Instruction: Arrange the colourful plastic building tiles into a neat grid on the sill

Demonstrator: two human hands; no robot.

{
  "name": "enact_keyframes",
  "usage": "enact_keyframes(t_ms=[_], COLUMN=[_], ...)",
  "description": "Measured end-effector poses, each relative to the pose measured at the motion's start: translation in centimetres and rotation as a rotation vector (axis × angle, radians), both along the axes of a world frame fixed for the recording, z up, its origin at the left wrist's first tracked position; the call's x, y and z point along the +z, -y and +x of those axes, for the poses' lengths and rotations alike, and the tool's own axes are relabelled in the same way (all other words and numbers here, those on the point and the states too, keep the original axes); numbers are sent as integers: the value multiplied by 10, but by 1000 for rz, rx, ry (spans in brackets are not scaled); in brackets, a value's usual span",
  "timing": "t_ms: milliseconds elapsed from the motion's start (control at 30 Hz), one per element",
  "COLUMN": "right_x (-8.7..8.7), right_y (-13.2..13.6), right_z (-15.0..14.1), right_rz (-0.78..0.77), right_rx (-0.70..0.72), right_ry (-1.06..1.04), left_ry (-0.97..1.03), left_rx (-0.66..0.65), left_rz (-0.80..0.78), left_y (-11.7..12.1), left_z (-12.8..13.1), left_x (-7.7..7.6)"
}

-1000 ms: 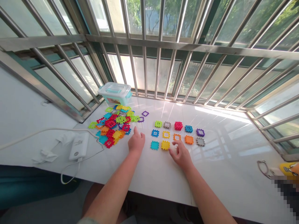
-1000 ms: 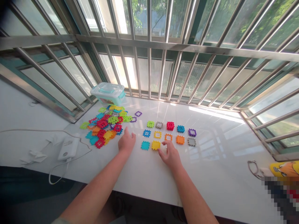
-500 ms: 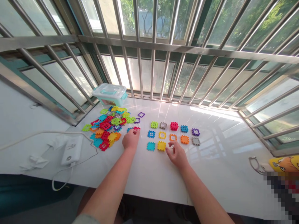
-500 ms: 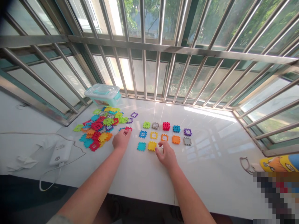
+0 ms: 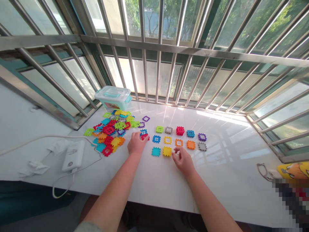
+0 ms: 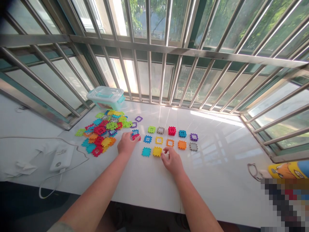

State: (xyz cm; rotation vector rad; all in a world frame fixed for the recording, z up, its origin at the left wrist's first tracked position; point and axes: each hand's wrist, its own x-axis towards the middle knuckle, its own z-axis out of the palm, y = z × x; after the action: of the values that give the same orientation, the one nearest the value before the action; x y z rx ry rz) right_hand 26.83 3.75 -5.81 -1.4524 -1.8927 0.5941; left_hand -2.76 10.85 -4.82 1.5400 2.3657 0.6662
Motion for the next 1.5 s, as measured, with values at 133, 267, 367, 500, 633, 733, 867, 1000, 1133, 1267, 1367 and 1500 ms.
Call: enact_keyframes(t_ms=[133, 267, 367, 500, 633, 733, 867, 1000, 1133, 1267, 1367, 1500], right_x=[0, 0, 1, 3, 5, 5, 4, 4, 6, 9, 10, 14], right_y=[0, 0, 0, 0, 0, -1, -1, 0, 1, 11, 33, 72], right_z=[0, -1, -1, -1, -2, -2, -2, -1, -1, 0, 0, -2], right_rz=[-4, -6, -7, -12, -10, -3, -10, -15, 10, 42, 29, 28], right_rx=[-3, -7, -6, -8, -13, -22, -30, -33, -57, -59, 32, 237], right_ry=[-9, -21, -27, -32, -33, -47, -69, -91, -101, -85, -30, 74], left_ry=[-47, -64, -24, 23, 17, 32, 103, 123, 134, 125, 127, 207], left_rx=[69, 133, 106, -23, -122, -161, -251, -329, -418, -635, -770, -826], left_rz=[-40, -20, -1, 14, 12, 9, 58, 135, 171, 165, 180, 196], left_y=[-2, -2, 1, 8, 14, 19, 31, 56, 95, 138, 162, 173], left_z=[5, 9, 6, 0, -3, -7, -19, -35, -40, -15, 22, 63], left_x=[1, 5, 6, 4, 1, -1, -7, -12, -13, -13, -13, -10])
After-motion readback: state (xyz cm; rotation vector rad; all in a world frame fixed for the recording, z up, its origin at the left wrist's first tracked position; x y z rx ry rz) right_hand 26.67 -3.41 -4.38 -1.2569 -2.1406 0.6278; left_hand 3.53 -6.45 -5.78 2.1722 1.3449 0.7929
